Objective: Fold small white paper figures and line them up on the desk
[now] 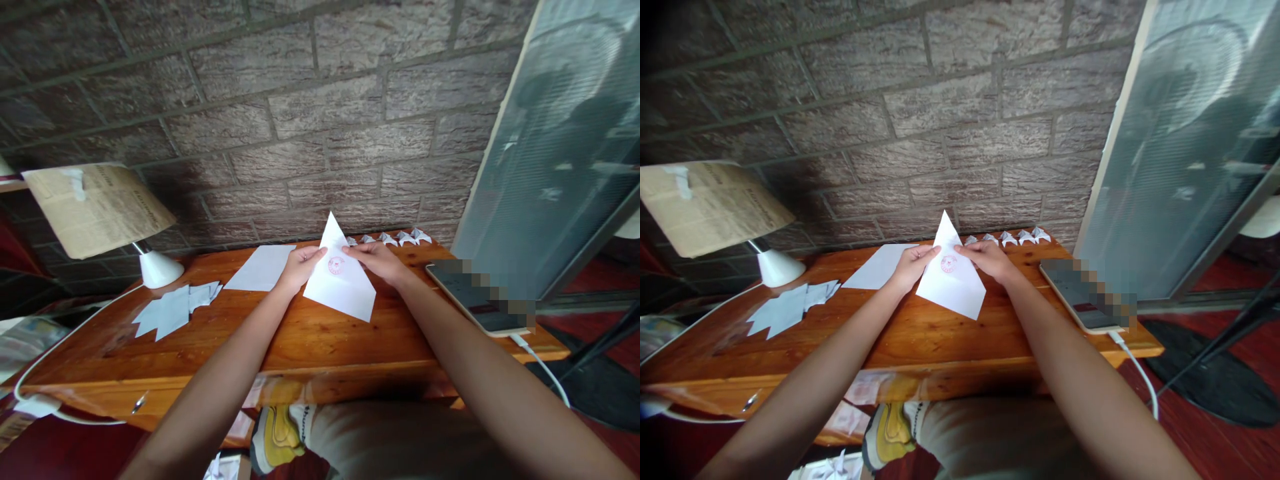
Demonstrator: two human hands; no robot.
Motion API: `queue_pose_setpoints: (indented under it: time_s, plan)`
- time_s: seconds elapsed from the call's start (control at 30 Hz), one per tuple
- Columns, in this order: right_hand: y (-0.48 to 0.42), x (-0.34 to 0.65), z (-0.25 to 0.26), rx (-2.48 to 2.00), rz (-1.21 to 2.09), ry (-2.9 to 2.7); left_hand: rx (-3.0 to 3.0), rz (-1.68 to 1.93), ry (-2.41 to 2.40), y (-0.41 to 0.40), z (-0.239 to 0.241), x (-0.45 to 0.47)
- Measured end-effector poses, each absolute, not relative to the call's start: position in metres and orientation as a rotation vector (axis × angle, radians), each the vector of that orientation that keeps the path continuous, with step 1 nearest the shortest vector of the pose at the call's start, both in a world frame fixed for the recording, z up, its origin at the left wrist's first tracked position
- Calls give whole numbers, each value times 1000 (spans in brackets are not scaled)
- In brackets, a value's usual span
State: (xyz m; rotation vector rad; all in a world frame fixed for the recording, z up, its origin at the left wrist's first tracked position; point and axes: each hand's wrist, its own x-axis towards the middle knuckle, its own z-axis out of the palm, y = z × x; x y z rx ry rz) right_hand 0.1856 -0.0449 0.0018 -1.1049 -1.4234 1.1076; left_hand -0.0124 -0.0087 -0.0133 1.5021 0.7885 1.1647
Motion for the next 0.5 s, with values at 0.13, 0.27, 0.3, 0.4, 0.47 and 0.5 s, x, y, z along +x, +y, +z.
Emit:
queue_pose_setpoints:
  time_s: [0.13,0.27,0.3,0.4,0.47,0.5]
  plan:
    - [-44,187,-1,-1148,1149,-1423,1446,1171,771,-7,-13,-14]
    - [-44,187,0,-1185,1124,-1388,1458,1149,738,-8,-13,-14]
    - [-44,187,0,-1189,1123,-1387,1464,1144,733,-7,-13,-14]
    - [-44,189,0,-1193,1120,-1397,1477,1140,736,-6,-15,-15]
    - [-44,189,0,-1200,1099,-1399,1471,1119,739,-6,-15,-17]
    - [-45,189,0,-1207,1085,-1397,1465,1100,736,-6,-15,-17]
